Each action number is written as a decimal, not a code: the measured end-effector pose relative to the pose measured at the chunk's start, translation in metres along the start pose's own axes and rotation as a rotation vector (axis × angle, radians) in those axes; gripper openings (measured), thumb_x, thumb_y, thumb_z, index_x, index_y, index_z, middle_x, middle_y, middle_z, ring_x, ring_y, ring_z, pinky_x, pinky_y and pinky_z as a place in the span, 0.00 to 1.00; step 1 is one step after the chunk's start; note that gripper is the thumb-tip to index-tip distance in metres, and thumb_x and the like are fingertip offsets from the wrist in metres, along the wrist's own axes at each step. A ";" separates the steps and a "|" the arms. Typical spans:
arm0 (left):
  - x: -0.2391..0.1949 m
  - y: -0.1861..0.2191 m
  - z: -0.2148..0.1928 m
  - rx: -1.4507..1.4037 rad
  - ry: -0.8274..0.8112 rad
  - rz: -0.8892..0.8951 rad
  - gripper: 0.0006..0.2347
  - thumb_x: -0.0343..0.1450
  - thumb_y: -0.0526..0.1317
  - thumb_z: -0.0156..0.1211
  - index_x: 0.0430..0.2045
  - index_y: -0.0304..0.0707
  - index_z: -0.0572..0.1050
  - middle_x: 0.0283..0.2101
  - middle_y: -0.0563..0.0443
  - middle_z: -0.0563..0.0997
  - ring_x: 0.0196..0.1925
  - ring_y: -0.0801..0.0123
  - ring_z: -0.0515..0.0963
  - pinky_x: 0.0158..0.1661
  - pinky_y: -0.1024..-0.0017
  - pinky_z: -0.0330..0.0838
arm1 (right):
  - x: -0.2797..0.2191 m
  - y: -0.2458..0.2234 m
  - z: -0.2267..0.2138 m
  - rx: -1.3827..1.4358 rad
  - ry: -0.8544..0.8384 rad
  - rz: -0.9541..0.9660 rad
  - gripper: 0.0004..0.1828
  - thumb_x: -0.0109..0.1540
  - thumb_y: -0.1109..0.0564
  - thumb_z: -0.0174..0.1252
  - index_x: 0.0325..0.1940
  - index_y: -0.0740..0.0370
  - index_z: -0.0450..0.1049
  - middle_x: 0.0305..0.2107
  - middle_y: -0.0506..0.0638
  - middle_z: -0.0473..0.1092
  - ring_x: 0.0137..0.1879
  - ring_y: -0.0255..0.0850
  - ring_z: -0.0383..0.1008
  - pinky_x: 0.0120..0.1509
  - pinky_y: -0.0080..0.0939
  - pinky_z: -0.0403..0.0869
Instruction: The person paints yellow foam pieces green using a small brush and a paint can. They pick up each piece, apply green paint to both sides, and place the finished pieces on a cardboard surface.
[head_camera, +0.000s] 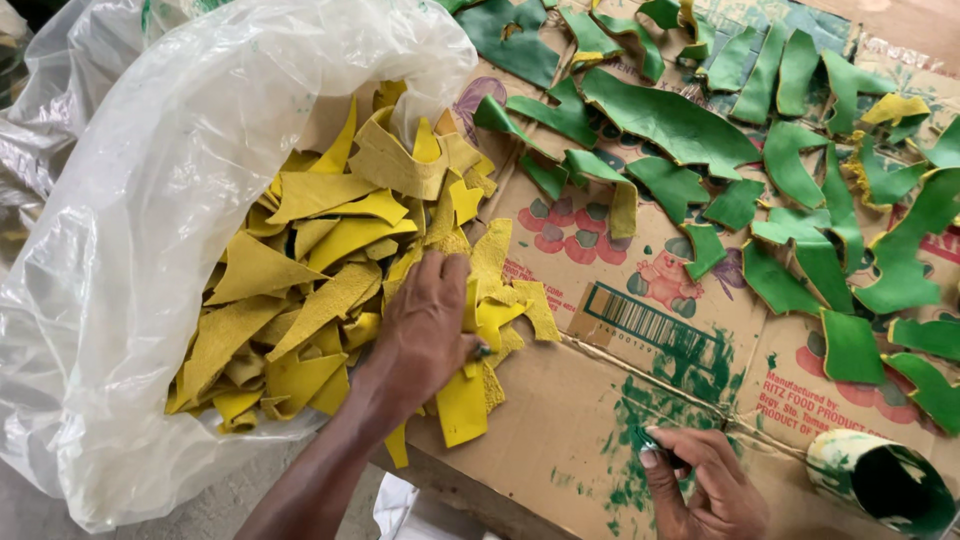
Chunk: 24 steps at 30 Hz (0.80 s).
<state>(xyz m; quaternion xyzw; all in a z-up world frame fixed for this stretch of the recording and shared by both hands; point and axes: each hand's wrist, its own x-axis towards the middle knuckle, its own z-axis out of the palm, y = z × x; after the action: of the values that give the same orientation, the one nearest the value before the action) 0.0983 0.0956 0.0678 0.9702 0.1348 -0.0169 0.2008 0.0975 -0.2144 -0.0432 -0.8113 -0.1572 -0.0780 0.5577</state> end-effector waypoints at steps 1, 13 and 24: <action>0.001 -0.001 -0.001 -0.025 0.022 0.001 0.23 0.57 0.36 0.77 0.41 0.35 0.67 0.46 0.42 0.70 0.50 0.54 0.72 0.51 0.59 0.68 | -0.002 -0.001 -0.002 -0.052 0.012 0.026 0.12 0.55 0.64 0.69 0.43 0.62 0.80 0.33 0.47 0.76 0.31 0.29 0.71 0.30 0.24 0.65; 0.019 0.070 0.020 -0.472 -0.069 0.398 0.12 0.68 0.31 0.60 0.44 0.28 0.75 0.45 0.33 0.79 0.47 0.50 0.80 0.49 0.58 0.71 | -0.008 -0.043 -0.041 -0.159 0.173 0.112 0.11 0.60 0.66 0.67 0.46 0.66 0.78 0.36 0.48 0.75 0.37 0.30 0.70 0.38 0.26 0.66; -0.017 0.083 0.141 0.068 0.014 0.544 0.39 0.73 0.56 0.43 0.64 0.10 0.42 0.71 0.16 0.37 0.75 0.32 0.32 0.69 0.47 0.26 | -0.016 -0.029 -0.061 -0.227 0.223 0.145 0.10 0.61 0.64 0.67 0.47 0.64 0.78 0.36 0.45 0.75 0.36 0.24 0.68 0.39 0.26 0.64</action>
<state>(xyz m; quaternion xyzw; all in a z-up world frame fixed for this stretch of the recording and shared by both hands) 0.1071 -0.0376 -0.0279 0.9770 -0.1299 0.0401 0.1642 0.0758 -0.2643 0.0001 -0.8646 -0.0255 -0.1442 0.4806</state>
